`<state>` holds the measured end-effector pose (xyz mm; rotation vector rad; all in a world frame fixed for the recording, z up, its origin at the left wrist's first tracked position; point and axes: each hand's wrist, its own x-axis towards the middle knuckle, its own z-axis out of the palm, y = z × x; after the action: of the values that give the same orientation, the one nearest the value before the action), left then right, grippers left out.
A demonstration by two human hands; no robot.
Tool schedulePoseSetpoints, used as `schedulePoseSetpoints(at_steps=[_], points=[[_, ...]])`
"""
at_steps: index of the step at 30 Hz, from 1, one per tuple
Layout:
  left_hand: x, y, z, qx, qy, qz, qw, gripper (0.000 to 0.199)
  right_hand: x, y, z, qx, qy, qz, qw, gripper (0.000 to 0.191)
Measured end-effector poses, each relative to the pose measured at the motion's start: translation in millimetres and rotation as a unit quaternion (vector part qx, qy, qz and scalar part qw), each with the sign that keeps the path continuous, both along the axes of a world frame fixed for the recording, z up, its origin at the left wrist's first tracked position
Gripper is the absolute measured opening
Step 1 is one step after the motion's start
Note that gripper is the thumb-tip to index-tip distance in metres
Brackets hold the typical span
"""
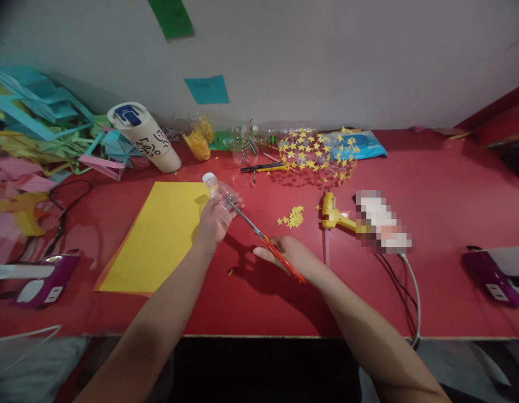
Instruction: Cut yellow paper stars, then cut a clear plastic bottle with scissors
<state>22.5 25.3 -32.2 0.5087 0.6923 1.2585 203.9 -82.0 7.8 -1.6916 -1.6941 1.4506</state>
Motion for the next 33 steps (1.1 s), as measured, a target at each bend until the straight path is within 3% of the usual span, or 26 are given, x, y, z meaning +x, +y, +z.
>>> schedulePoseSetpoints(at_steps=[5, 13, 33], points=[[-0.1, 0.5, -0.1, -0.004, -0.006, -0.010, 1.000, 0.026, -1.7, -1.5, 0.6, -0.040, 0.052, -0.014, 0.998, 0.059], [1.7, -0.7, 0.2, 0.004, 0.005, -0.013, 1.000, 0.024, -2.9, -2.1, -4.8, -0.042, 0.081, -0.010, 0.996, 0.059], [4.9, -1.9, 1.2, -0.009, 0.000, -0.015, 1.000, 0.018, -8.5, -0.5, -0.2, -0.069, 0.084, -0.038, 0.993, 0.062]])
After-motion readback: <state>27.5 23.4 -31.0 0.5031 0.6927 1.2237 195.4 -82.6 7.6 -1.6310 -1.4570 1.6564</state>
